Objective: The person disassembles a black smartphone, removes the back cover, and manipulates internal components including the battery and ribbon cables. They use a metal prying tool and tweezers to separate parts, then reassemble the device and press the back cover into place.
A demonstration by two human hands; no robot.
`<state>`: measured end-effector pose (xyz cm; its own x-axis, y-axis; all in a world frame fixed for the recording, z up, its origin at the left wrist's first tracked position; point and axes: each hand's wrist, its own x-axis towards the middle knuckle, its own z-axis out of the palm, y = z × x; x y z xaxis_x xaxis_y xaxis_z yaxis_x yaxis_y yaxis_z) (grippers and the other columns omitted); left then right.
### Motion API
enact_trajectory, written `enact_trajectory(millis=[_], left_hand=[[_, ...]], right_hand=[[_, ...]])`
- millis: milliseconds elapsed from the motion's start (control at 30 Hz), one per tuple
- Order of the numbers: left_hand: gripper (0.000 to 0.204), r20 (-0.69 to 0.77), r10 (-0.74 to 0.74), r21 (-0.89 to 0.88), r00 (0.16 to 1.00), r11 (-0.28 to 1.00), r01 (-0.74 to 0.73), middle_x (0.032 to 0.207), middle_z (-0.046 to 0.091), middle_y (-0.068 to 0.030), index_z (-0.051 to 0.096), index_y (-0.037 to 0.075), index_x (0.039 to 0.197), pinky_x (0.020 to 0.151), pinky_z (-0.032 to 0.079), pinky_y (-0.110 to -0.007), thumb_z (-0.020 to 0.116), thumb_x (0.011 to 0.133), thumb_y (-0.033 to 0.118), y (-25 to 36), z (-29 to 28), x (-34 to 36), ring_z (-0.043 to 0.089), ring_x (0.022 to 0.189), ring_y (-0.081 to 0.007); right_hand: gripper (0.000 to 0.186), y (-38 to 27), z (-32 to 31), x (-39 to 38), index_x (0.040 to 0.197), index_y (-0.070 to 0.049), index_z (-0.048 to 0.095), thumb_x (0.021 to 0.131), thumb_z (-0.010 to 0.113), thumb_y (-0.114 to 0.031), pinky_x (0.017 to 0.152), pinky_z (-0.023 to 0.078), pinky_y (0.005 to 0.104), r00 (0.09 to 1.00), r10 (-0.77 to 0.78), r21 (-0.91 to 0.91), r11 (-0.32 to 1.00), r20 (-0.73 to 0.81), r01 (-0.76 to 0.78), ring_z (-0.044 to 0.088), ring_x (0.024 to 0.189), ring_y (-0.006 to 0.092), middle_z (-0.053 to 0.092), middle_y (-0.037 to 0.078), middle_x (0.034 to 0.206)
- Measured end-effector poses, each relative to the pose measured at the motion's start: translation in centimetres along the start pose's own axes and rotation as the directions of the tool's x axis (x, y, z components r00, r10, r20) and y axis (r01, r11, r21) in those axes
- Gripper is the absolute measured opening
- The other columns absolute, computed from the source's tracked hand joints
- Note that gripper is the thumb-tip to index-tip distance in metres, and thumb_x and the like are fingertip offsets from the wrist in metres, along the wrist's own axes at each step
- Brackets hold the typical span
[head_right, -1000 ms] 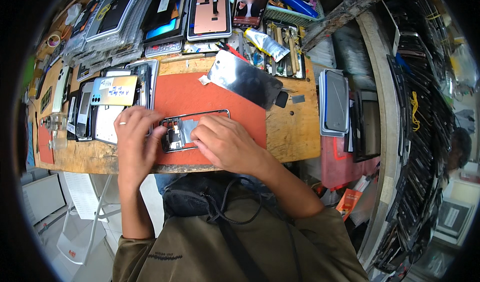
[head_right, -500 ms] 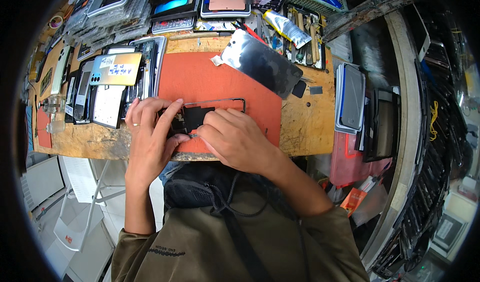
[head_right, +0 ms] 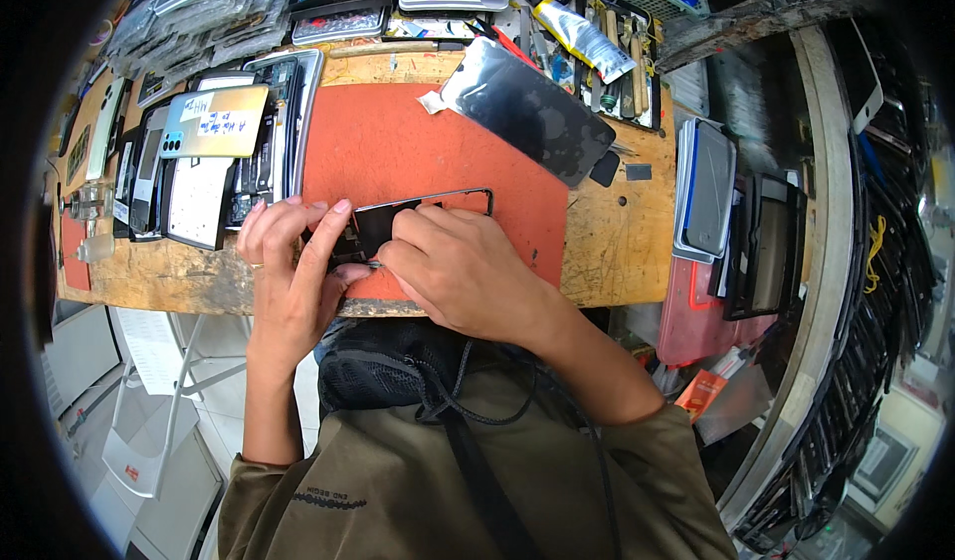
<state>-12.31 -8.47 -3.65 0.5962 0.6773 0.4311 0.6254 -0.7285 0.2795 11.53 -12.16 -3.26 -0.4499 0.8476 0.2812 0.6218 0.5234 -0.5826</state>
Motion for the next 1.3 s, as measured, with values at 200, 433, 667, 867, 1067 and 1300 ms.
enact_trajectory(millis=[200, 433, 667, 867, 1067, 1300], left_hand=[[0.07, 0.006, -0.009, -0.022, 1.0, 1.0, 0.009, 0.131, 0.06, -0.0025, 0.065, 0.019, 0.147, 0.118, 0.035, -0.053, 0.085, 0.081, 0.025, -0.1, 0.1, -0.1, 0.053, 0.13, -0.0263], [0.07, 0.013, -0.026, -0.044, 1.0, 0.999, 0.027, 0.131, 0.059, -0.0032, 0.065, 0.019, 0.147, 0.118, 0.036, -0.053, 0.086, 0.08, 0.024, -0.1, 0.1, 0.0, 0.054, 0.129, -0.0269], [0.069, 0.029, -0.039, -0.08, 0.999, 0.996, 0.042, 0.133, 0.059, -0.005, 0.065, 0.018, 0.147, 0.117, 0.036, -0.054, 0.084, 0.081, 0.026, -0.3, 0.1, 0.0, 0.053, 0.13, -0.0284], [0.071, 0.135, -0.085, -0.155, 0.987, 0.982, 0.106, 0.134, 0.057, -0.0095, 0.062, 0.013, 0.15, 0.117, 0.035, -0.054, 0.082, 0.084, 0.027, -0.2, -0.7, 1.1, 0.052, 0.133, -0.0326], [0.073, 0.202, -0.097, -0.139, 0.975, 0.982, 0.126, 0.137, 0.056, -0.0104, 0.06, 0.013, 0.153, 0.118, 0.034, -0.054, 0.081, 0.085, 0.029, -0.3, -1.2, 1.4, 0.051, 0.134, -0.0332], [0.074, 0.186, -0.096, -0.122, 0.978, 0.985, 0.119, 0.138, 0.056, -0.0106, 0.059, 0.012, 0.154, 0.119, 0.033, -0.054, 0.081, 0.085, 0.029, -0.1, -1.1, 1.3, 0.05, 0.135, -0.0335]], right_hand=[[0.011, -0.2, -0.5, 0.4, 0.096, -0.007, 0.067, 0.088, 0.074, -0.009, 0.075, 0.053, 0.0432, 0.998, 0.024, -0.005, 1.0, 0.057, -0.023, 0.065, 0.092, 0.0291, 0.059, 0.009, 0.095], [0.014, -0.7, -1.0, 1.0, 0.1, -0.005, 0.067, 0.089, 0.076, -0.008, 0.074, 0.054, 0.0439, 0.992, 0.085, 0.008, 0.996, 0.096, -0.086, 0.066, 0.088, 0.0333, 0.062, 0.011, 0.098], [0.013, -0.8, -0.8, 0.9, 0.099, -0.005, 0.067, 0.09, 0.076, -0.009, 0.073, 0.053, 0.0436, 0.995, 0.067, -0.004, 0.998, 0.068, -0.066, 0.066, 0.085, 0.0322, 0.061, 0.01, 0.096], [0.013, -0.7, -0.5, 0.4, 0.093, -0.005, 0.067, 0.088, 0.078, -0.01, 0.071, 0.053, 0.0413, 0.998, 0.02, -0.076, 0.997, 0.052, -0.016, 0.064, 0.084, 0.0283, 0.06, 0.007, 0.093], [0.012, -1.5, -0.8, 0.5, 0.09, -0.006, 0.067, 0.084, 0.077, -0.011, 0.069, 0.05, 0.0379, 0.994, -0.077, -0.259, 0.961, 0.076, 0.094, 0.06, 0.085, 0.0235, 0.057, 0.005, 0.09], [0.01, -0.6, -0.5, 0.3, 0.092, -0.006, 0.065, 0.086, 0.072, -0.011, 0.071, 0.048, 0.0385, 0.998, -0.056, -0.15, 0.987, 0.039, 0.061, 0.059, 0.085, 0.0256, 0.055, 0.007, 0.091]])
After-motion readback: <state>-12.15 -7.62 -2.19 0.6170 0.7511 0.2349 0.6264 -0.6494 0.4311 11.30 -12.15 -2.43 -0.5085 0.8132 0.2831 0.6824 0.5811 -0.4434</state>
